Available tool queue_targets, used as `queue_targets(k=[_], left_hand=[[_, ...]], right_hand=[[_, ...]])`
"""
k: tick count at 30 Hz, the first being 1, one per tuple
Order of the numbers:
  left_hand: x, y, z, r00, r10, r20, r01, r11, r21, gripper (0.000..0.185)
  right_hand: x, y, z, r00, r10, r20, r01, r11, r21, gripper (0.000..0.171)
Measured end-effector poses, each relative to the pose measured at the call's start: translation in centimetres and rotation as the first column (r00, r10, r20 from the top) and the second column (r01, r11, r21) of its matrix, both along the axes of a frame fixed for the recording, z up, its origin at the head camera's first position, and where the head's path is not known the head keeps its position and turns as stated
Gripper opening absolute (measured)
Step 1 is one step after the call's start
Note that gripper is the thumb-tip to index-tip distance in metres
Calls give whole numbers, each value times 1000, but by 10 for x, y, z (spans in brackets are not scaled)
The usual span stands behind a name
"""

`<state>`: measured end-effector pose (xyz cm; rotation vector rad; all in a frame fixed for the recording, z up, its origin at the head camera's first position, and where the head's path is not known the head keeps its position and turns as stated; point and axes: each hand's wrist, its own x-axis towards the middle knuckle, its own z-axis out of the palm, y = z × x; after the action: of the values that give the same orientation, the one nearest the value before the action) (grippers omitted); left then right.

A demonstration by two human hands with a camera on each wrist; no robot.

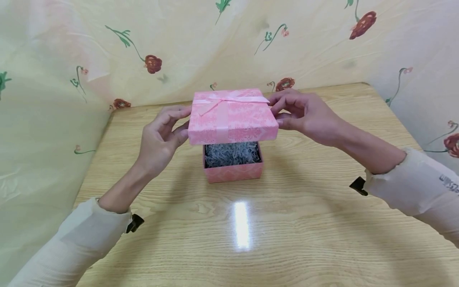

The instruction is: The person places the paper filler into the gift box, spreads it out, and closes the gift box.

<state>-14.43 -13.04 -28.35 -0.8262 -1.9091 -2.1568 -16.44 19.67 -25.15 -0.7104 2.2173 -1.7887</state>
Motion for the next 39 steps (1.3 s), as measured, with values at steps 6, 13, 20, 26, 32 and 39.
queue_targets(k=[6,13,20,26,32,39], left_hand=[[2,-3,-3,1000,22,12,-21,1000,-10,41],[3,-4,-8,998,62,27,-61,998,-28,43],[5,-5,-16,995,81,50,-79,996,-47,42],[9,-7,-29,994,75,83,-68,995,-79,40],[10,-7,-32,996,58,74,-52,995,-87,40],[11,-7,-35,995,58,76,-51,994,-93,40]], right_hand=[[-1,-3,-3,998,-25,-60,30,996,85,15],[0,-6,-7,998,-28,-59,33,995,91,15],[-1,-7,-15,998,-9,-63,12,999,47,15],[-1,-8,-24,999,-3,-52,6,998,56,14],[1,-8,-28,996,4,-95,6,994,110,13],[2,-9,-32,995,2,-96,9,993,115,12]])
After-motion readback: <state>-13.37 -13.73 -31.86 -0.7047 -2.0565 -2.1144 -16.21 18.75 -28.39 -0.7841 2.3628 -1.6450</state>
